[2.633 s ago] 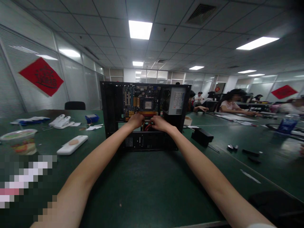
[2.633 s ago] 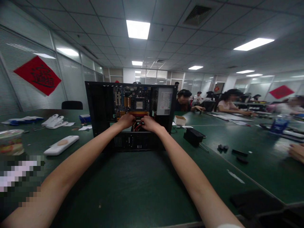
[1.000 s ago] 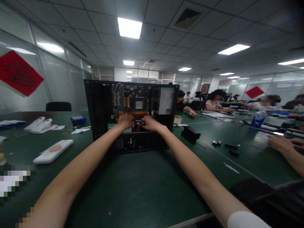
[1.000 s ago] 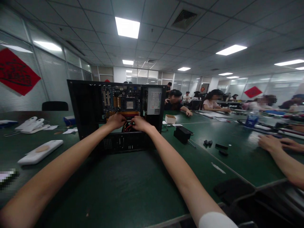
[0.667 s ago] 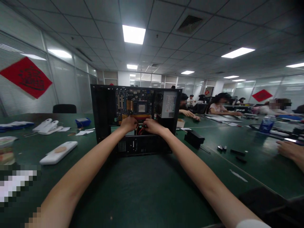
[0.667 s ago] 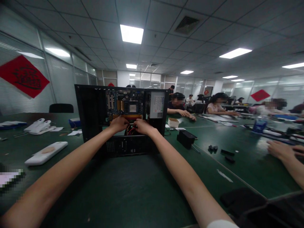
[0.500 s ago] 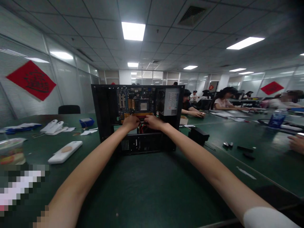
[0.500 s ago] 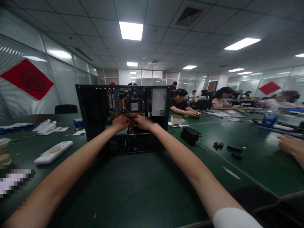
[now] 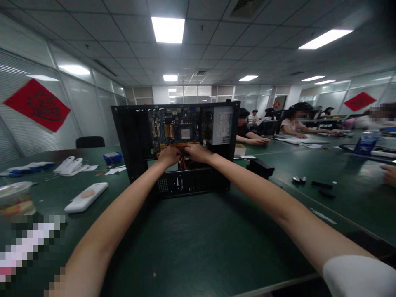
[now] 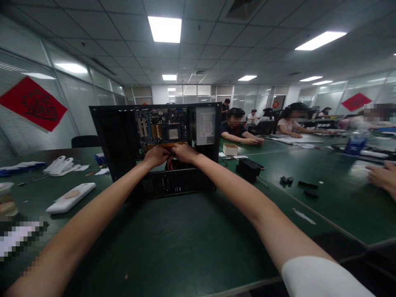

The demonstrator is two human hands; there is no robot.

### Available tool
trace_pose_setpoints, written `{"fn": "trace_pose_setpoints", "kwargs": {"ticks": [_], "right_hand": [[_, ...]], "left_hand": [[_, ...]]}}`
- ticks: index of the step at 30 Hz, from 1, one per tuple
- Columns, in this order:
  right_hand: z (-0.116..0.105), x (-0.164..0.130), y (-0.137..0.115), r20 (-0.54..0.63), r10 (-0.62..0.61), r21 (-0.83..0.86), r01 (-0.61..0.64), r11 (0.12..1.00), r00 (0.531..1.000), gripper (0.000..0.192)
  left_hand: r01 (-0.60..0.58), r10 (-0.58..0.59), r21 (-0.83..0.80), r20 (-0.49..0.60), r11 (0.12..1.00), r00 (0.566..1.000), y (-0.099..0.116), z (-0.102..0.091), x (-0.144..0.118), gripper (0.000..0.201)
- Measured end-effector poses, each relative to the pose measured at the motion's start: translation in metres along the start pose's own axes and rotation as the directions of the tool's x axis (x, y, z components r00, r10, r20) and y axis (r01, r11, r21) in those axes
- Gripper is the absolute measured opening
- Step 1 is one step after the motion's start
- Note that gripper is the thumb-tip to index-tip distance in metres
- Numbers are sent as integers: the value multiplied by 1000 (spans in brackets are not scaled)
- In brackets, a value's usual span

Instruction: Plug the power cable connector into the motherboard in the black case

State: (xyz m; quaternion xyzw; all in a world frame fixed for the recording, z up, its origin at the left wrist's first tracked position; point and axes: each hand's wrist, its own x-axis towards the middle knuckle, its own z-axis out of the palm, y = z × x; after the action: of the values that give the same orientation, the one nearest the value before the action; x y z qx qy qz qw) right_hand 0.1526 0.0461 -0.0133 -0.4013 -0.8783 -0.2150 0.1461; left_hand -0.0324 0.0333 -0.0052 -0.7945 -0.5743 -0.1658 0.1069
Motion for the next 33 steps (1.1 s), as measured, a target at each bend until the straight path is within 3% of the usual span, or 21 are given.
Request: {"fn": "trace_pose_setpoints", "kwargs": {"ticks": [5, 19, 33], "right_hand": [[-1, -3, -3, 5, 72, -18, -72, 997, 997, 28], [-3, -6, -7, 33, 42, -52, -40, 998, 999, 31], [3, 1, -7, 49, 120, -20, -119, 993, 992, 29]], "left_hand": [[-20, 20, 19, -4, 1000, 1000, -1, 1, 0, 35], [-1, 1, -8, 0, 1000, 1000, 0, -1, -2, 34], [-24, 23, -21, -16, 1000, 1000, -2, 2, 2, 32]]}}
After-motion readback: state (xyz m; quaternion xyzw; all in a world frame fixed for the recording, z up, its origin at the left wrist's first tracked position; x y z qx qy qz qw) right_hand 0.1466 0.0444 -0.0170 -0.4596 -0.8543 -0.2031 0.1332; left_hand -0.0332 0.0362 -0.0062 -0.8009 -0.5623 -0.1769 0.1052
